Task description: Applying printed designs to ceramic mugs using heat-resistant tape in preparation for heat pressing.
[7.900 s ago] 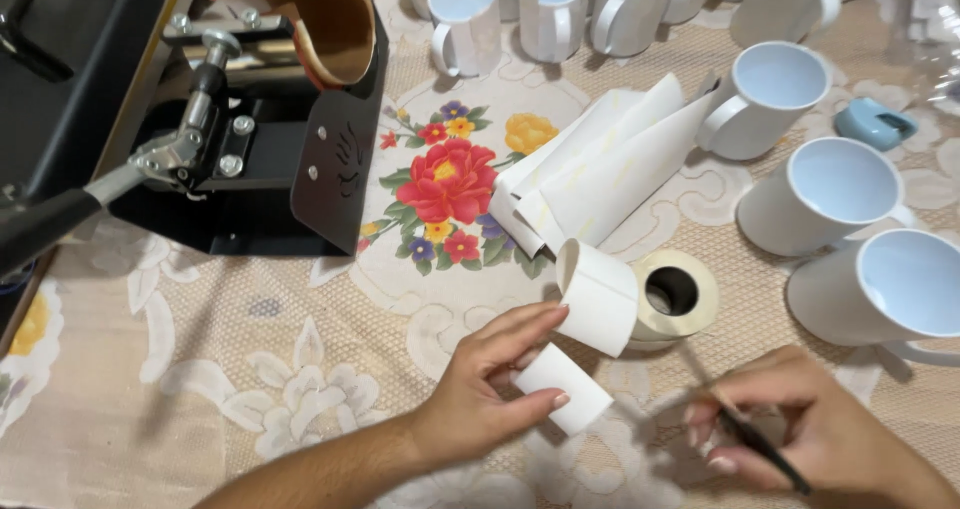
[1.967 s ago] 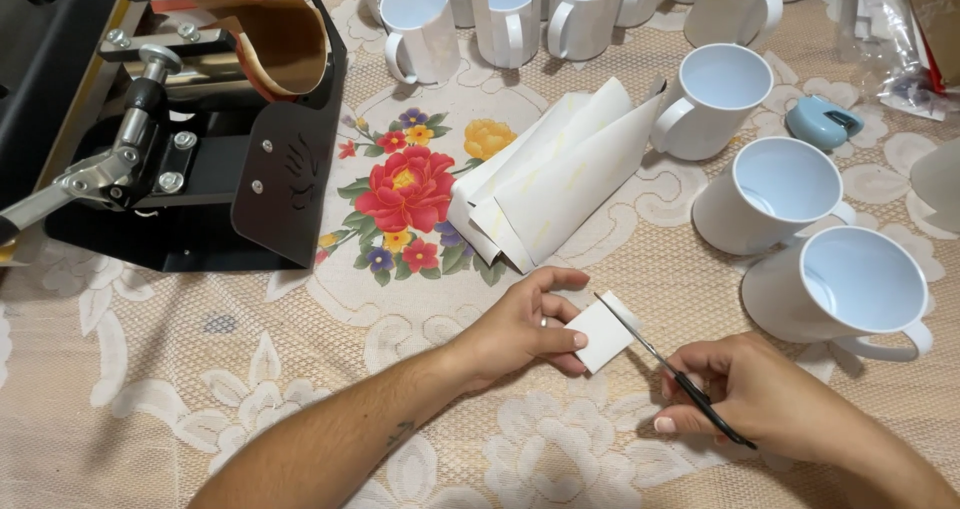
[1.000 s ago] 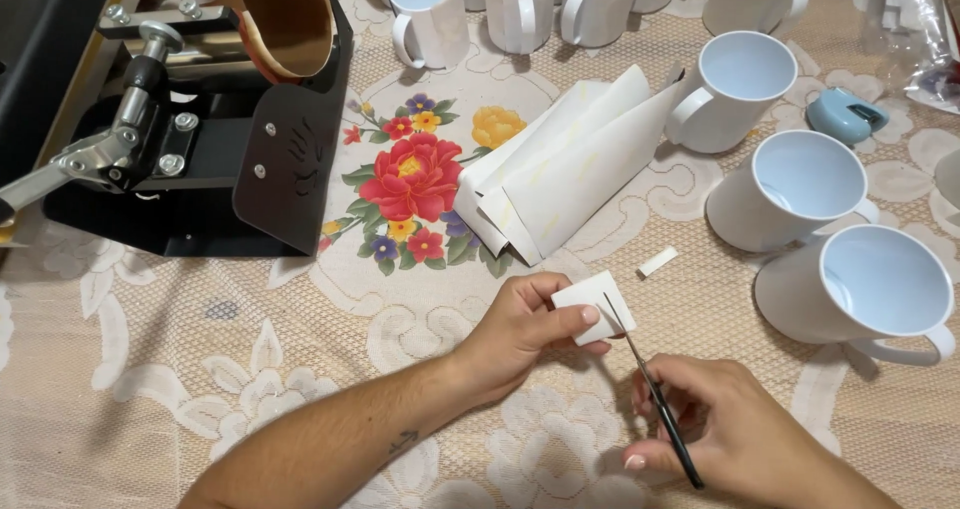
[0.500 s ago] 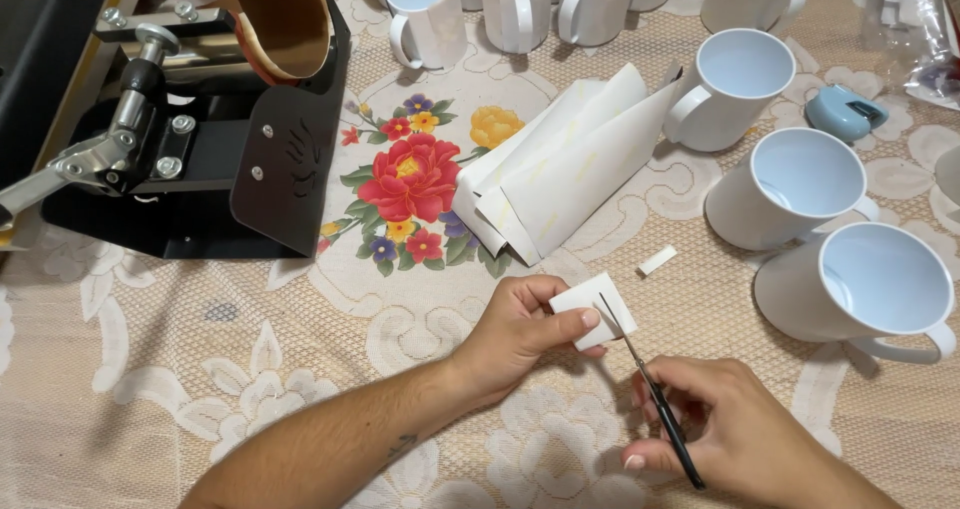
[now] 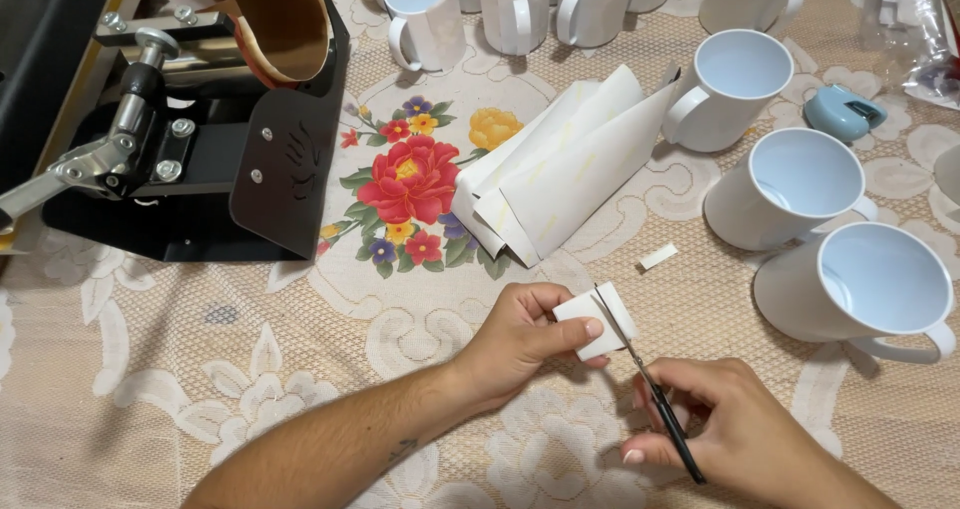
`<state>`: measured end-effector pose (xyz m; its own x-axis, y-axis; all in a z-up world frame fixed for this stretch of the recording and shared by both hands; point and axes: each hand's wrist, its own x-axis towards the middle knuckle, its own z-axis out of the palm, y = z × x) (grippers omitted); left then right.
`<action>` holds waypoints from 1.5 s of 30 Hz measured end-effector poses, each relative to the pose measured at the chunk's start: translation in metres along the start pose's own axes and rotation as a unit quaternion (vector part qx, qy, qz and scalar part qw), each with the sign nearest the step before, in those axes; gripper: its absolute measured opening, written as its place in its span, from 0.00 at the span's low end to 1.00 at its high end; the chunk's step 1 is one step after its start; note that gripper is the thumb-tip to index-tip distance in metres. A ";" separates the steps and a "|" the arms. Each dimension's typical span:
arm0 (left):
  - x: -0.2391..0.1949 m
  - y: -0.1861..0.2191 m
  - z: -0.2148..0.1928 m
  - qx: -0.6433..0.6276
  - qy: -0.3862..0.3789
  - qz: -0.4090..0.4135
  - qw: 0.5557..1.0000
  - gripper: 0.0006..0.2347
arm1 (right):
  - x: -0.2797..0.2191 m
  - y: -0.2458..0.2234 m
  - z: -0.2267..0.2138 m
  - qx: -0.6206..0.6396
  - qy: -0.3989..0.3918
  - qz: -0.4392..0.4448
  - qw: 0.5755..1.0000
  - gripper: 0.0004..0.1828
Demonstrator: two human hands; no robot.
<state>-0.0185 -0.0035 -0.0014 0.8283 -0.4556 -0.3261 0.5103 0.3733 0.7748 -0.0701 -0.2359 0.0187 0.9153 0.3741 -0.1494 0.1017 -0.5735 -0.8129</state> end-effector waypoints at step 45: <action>0.020 0.038 0.029 0.523 -0.027 0.329 0.786 0.11 | -0.009 -0.023 -0.055 -0.390 -0.081 0.222 0.890 0.21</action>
<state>0.0111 -0.0222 0.0375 0.8079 -0.4860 0.3333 -0.5171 -0.3133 0.7965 -0.0594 -0.2662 0.0695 0.8713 0.0476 -0.4884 0.0407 -0.9989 -0.0247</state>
